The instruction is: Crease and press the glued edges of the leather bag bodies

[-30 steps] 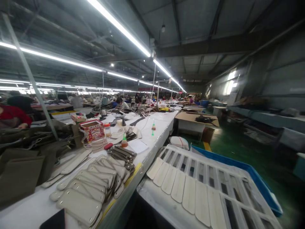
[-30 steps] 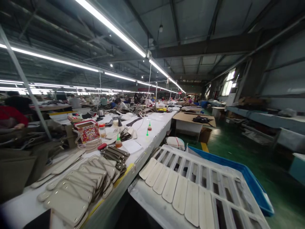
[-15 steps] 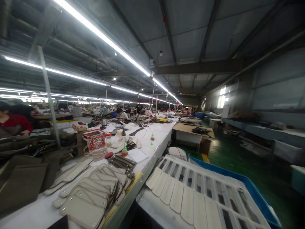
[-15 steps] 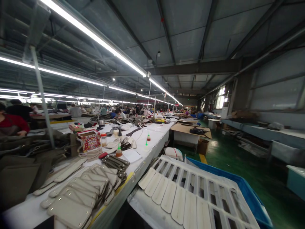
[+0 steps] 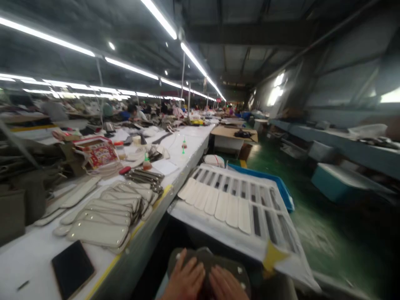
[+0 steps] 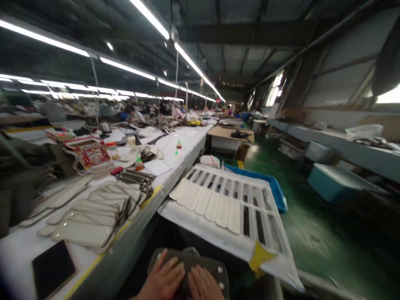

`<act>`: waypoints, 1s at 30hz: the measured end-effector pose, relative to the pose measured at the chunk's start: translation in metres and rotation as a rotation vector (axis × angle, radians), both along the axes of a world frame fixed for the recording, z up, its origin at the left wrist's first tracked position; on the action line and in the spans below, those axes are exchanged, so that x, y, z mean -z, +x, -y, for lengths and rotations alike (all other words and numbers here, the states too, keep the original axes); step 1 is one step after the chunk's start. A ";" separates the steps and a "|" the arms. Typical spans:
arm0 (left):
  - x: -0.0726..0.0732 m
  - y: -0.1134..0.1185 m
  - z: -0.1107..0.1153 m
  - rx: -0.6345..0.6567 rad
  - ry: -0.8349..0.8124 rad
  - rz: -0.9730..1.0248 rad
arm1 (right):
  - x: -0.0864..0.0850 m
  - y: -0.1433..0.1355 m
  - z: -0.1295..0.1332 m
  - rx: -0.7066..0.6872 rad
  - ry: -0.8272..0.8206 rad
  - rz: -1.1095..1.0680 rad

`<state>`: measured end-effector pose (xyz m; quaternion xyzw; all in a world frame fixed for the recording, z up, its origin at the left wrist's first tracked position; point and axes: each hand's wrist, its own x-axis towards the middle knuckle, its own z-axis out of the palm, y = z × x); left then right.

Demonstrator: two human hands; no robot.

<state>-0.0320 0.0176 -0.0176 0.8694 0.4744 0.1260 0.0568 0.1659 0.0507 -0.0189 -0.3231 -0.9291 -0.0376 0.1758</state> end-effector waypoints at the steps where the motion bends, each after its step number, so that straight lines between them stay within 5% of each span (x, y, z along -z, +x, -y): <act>1: 0.001 -0.002 0.004 -0.031 0.006 0.022 | 0.003 0.003 0.004 -0.026 -0.046 0.019; 8: -0.007 -0.031 0.010 -0.058 0.022 0.020 | 0.000 0.040 0.007 0.057 -0.195 0.077; 16: 0.000 0.006 0.026 -0.042 0.085 0.031 | 0.004 0.004 0.034 0.002 -0.170 -0.070; 23: -0.007 -0.032 0.021 -0.130 0.192 -0.053 | 0.011 0.050 0.024 0.043 -0.122 -0.062; 26: -0.009 -0.021 0.018 -0.113 0.226 -0.059 | 0.012 0.053 0.017 -0.001 -0.176 -0.023; 30: -0.002 0.010 0.010 -0.070 0.203 -0.025 | 0.011 0.022 0.011 -0.070 -0.251 0.027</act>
